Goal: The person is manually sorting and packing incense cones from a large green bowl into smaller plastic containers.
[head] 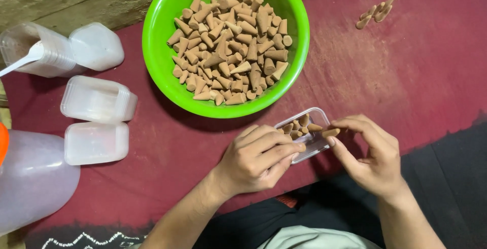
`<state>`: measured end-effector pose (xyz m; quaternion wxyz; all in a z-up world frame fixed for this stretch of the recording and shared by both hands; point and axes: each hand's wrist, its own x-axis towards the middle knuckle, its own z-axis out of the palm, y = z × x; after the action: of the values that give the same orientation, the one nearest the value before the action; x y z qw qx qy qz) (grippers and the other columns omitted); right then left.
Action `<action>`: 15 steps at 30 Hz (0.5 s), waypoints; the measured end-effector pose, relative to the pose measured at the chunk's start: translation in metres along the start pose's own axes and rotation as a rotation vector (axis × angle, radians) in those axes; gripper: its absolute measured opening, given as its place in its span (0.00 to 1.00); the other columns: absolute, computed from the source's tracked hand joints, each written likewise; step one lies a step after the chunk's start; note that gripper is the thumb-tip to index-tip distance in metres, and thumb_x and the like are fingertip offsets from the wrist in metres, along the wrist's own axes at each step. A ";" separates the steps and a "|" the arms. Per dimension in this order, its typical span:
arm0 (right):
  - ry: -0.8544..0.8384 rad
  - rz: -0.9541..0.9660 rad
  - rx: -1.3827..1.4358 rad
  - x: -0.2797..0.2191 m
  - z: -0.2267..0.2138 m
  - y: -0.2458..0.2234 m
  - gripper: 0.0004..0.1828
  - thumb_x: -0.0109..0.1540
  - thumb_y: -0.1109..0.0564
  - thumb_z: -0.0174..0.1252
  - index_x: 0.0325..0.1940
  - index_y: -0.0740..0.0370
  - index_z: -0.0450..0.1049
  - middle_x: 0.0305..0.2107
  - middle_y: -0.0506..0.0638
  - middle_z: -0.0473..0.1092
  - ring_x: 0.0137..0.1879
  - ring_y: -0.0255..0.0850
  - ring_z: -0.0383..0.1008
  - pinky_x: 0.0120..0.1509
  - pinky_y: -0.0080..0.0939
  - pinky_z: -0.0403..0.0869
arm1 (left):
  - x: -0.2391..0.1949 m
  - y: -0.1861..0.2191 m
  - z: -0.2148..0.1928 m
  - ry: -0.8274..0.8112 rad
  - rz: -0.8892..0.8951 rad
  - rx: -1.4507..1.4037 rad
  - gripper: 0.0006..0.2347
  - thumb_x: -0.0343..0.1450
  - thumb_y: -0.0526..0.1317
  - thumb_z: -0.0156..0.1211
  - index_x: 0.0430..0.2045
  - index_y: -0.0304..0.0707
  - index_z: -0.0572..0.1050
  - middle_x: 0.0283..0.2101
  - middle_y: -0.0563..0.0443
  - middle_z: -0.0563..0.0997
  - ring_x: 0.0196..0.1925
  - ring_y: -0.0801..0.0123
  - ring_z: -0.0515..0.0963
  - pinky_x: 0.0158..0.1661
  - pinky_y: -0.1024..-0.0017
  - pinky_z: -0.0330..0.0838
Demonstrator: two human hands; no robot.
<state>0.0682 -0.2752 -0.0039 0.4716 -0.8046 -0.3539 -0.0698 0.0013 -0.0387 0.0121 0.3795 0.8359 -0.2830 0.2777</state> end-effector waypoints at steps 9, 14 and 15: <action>-0.176 -0.077 -0.341 0.000 -0.010 -0.005 0.09 0.64 0.57 0.64 0.46 0.63 0.77 0.37 0.51 0.70 0.39 0.43 0.67 0.45 0.41 0.69 | -0.010 -0.006 0.014 -0.090 -0.048 0.105 0.07 0.68 0.29 0.69 0.37 0.37 0.82 0.38 0.54 0.83 0.42 0.60 0.78 0.40 0.66 0.65; -0.231 0.020 -0.402 0.004 -0.006 -0.004 0.08 0.64 0.54 0.64 0.44 0.59 0.80 0.33 0.48 0.65 0.37 0.42 0.63 0.35 0.40 0.66 | -0.011 -0.010 0.022 -0.095 -0.074 0.099 0.08 0.68 0.29 0.70 0.38 0.39 0.83 0.40 0.55 0.84 0.45 0.60 0.78 0.42 0.66 0.64; -0.239 0.060 -0.428 0.005 -0.006 -0.005 0.07 0.64 0.52 0.64 0.41 0.58 0.80 0.32 0.47 0.65 0.37 0.42 0.64 0.31 0.41 0.67 | -0.011 -0.010 0.024 -0.102 -0.077 0.098 0.08 0.68 0.29 0.70 0.38 0.40 0.83 0.41 0.56 0.85 0.46 0.60 0.79 0.43 0.66 0.65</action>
<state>0.0698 -0.2760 0.0052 0.2472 -0.8988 -0.3603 -0.0336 0.0063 -0.0489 -0.0136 0.3334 0.8768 -0.2558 0.2336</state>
